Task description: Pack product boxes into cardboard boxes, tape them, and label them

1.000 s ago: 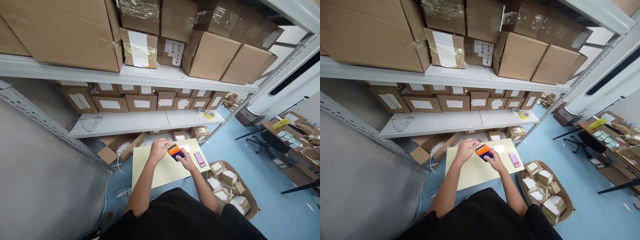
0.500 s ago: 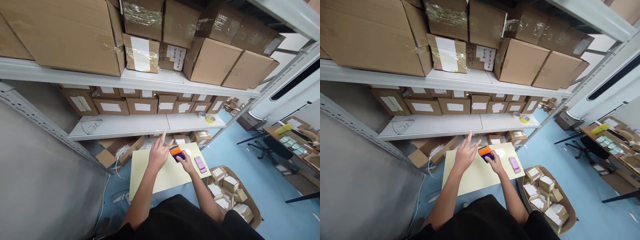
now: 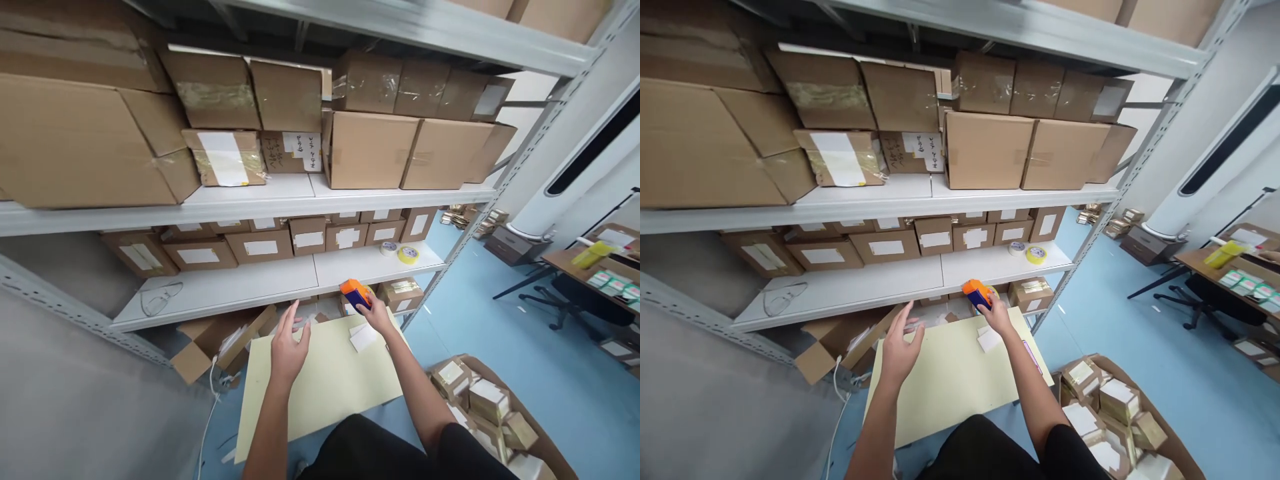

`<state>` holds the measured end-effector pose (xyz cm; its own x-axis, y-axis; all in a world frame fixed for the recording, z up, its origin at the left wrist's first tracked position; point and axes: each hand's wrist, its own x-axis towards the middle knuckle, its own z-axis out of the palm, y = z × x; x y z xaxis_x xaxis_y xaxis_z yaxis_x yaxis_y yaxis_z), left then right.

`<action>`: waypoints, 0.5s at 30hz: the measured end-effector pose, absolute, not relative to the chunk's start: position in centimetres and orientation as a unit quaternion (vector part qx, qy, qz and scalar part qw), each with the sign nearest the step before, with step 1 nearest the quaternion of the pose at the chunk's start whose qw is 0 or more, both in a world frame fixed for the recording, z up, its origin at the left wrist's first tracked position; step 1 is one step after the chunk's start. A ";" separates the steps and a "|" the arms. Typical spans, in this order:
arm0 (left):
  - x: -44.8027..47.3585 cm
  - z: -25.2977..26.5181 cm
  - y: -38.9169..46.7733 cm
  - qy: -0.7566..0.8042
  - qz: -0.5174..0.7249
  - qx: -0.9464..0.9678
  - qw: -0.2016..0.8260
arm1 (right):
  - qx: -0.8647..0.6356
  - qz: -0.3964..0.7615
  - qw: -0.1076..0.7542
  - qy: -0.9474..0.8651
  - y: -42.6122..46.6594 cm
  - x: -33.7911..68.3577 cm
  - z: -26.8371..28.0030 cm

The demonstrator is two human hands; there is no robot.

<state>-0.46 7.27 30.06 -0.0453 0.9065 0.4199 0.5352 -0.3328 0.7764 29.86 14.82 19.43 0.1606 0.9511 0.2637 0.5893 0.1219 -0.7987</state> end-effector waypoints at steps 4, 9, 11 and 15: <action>2.1 29.2 7.1 0.570 0.458 0.659 0.179 | -0.643 0.148 0.397 -0.638 22.0 33.7 20.3; 5.5 28.0 6.3 0.593 0.438 0.656 0.163 | -0.612 0.134 0.333 -0.705 29.4 35.9 20.6; 6.6 27.4 5.9 0.602 0.431 0.652 0.161 | -0.612 0.141 0.324 -0.708 31.1 36.2 20.0; 7.6 26.1 5.0 0.632 0.406 0.641 0.160 | -0.606 0.131 0.326 -0.714 32.6 36.5 18.3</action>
